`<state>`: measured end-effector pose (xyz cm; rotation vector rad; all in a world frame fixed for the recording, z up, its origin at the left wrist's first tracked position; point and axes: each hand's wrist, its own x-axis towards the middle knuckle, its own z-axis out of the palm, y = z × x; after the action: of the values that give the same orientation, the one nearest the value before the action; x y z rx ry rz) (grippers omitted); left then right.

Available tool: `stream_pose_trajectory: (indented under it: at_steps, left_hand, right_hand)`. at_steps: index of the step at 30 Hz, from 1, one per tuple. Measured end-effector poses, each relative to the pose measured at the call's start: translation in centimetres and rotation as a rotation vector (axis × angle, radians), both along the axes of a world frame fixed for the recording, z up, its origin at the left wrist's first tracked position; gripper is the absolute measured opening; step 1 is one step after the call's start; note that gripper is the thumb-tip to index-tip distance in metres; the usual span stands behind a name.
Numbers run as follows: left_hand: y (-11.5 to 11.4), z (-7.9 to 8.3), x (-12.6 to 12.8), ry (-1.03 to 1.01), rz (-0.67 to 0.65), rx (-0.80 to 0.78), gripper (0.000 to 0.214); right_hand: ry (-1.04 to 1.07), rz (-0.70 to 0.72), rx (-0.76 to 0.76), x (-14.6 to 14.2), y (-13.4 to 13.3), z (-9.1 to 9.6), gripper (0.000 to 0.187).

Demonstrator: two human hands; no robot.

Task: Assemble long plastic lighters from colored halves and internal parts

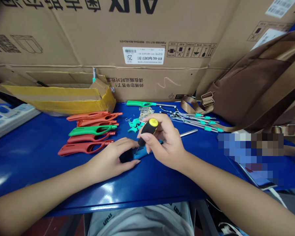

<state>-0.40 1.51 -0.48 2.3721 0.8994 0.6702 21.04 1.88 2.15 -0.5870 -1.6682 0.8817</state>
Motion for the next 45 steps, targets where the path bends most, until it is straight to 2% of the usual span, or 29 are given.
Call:
stream_pose_trajectory:
  at_steps: [10, 17, 25, 28, 33, 35, 41, 43, 45]
  left_hand:
    - [0.07, -0.07, -0.05, 0.012, -0.007, 0.004, 0.036]
    - [0.04, -0.10, -0.04, 0.016, -0.014, 0.006, 0.036]
    - [0.15, -0.05, 0.01, 0.009, -0.018, 0.011, 0.035]
    - [0.14, -0.11, -0.03, 0.010, -0.017, 0.011, 0.034]
    - [0.11, -0.25, -0.05, 0.003, -0.011, 0.010, 0.039]
    - [0.12, -0.27, -0.04, 0.005, -0.012, 0.007, 0.041]
    - [0.15, -0.27, 0.04, 0.014, -0.006, 0.007, 0.037]
    - [0.15, -0.28, 0.04, 0.017, -0.006, 0.009, 0.037]
    - [0.14, -0.26, 0.02, 0.018, -0.006, 0.012, 0.038]
  right_hand:
    - [0.004, -0.003, 0.035, 0.03, -0.06, -0.01, 0.022]
    - [0.023, 0.056, 0.179, -0.16, 0.17, -0.08, 0.032]
    - [-0.025, 0.123, 0.069, 0.35, 0.09, 0.52, 0.029]
    - [-0.035, 0.084, 0.080, 0.29, 0.15, 0.33, 0.031]
    - [-0.114, -0.118, 0.187, 0.14, 0.36, 0.13, 0.034]
    - [-0.175, -0.146, 0.211, 0.28, 0.25, 0.18, 0.037]
    - [-0.177, 0.034, 0.085, 0.39, -0.30, 0.38, 0.046]
    - [-0.201, -0.010, 0.161, 0.28, -0.13, 0.39, 0.051]
    - [-0.223, -0.132, 0.345, 0.25, 0.16, 0.37, 0.056]
